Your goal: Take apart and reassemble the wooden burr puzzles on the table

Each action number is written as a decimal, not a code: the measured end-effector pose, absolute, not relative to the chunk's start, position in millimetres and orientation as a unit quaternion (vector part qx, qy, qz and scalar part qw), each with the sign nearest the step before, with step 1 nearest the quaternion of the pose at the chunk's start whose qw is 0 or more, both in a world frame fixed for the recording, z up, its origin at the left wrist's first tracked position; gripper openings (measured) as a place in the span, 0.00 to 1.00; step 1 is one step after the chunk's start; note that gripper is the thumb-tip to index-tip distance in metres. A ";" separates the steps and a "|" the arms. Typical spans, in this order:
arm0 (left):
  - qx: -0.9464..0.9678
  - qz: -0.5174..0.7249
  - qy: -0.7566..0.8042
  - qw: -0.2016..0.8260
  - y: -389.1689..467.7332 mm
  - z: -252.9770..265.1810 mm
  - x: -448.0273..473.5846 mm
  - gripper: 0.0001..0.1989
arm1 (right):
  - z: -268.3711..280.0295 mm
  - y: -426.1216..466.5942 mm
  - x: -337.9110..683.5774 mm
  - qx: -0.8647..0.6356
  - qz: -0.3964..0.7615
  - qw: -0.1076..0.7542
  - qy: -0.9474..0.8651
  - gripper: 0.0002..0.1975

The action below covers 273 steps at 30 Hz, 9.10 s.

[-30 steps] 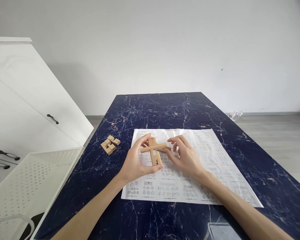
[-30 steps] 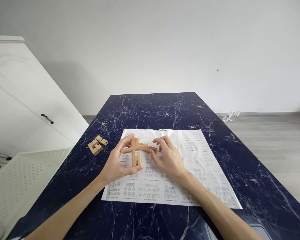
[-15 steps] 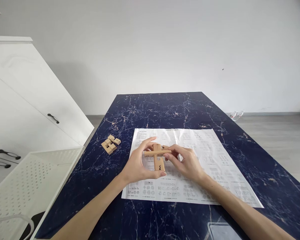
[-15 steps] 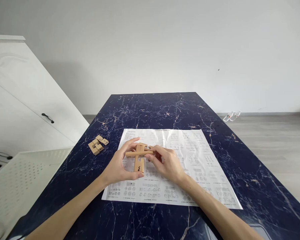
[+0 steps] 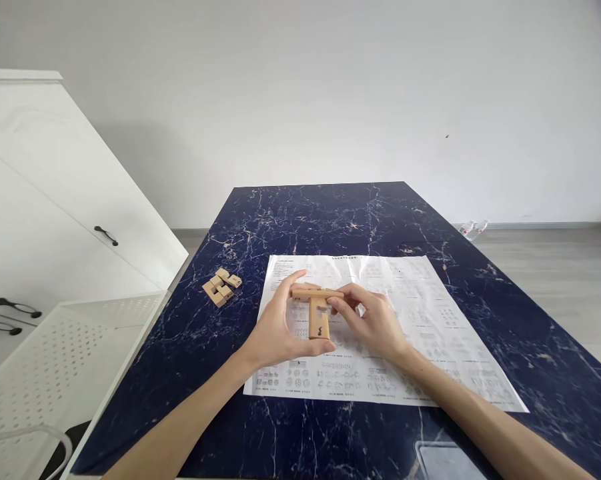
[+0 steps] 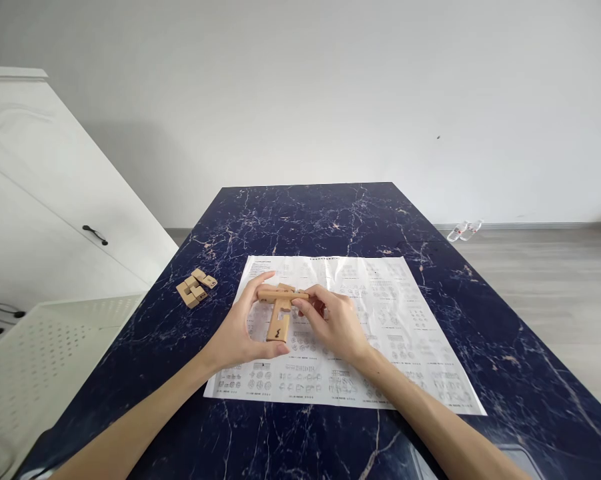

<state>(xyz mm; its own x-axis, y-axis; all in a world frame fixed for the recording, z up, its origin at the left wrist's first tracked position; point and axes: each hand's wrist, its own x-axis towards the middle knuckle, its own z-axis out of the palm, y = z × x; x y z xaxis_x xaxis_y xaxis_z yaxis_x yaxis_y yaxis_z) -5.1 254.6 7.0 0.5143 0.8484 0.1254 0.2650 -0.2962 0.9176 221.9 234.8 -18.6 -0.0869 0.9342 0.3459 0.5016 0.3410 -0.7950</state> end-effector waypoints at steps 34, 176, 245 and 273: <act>0.751 0.293 0.452 0.383 238.7 6.4 13.5 0.28 | -10.6 251.1 239.9 -0.628 0.241 0.450 -0.587 0.18; 0.714 0.284 0.613 -0.183 313.3 -6.6 -73.5 0.16 | -31.1 253.0 227.9 -0.613 0.180 0.277 -0.718 0.29; 0.873 0.190 0.345 0.287 288.1 4.0 -5.0 0.34 | -14.5 256.9 246.6 -0.480 0.292 0.336 -0.755 0.17; 0.626 0.332 0.314 0.632 285.6 5.3 2.3 0.37 | -13.6 257.9 256.5 -0.440 0.276 0.321 -0.792 0.36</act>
<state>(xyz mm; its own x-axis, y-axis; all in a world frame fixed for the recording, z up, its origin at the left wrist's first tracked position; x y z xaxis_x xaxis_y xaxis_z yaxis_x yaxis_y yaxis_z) 2.3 285.6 5.3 0.5835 0.8119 0.0188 -0.0266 -0.0040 0.9996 256.5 257.9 -13.6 -0.4069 0.8739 0.2660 0.5193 0.4608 -0.7197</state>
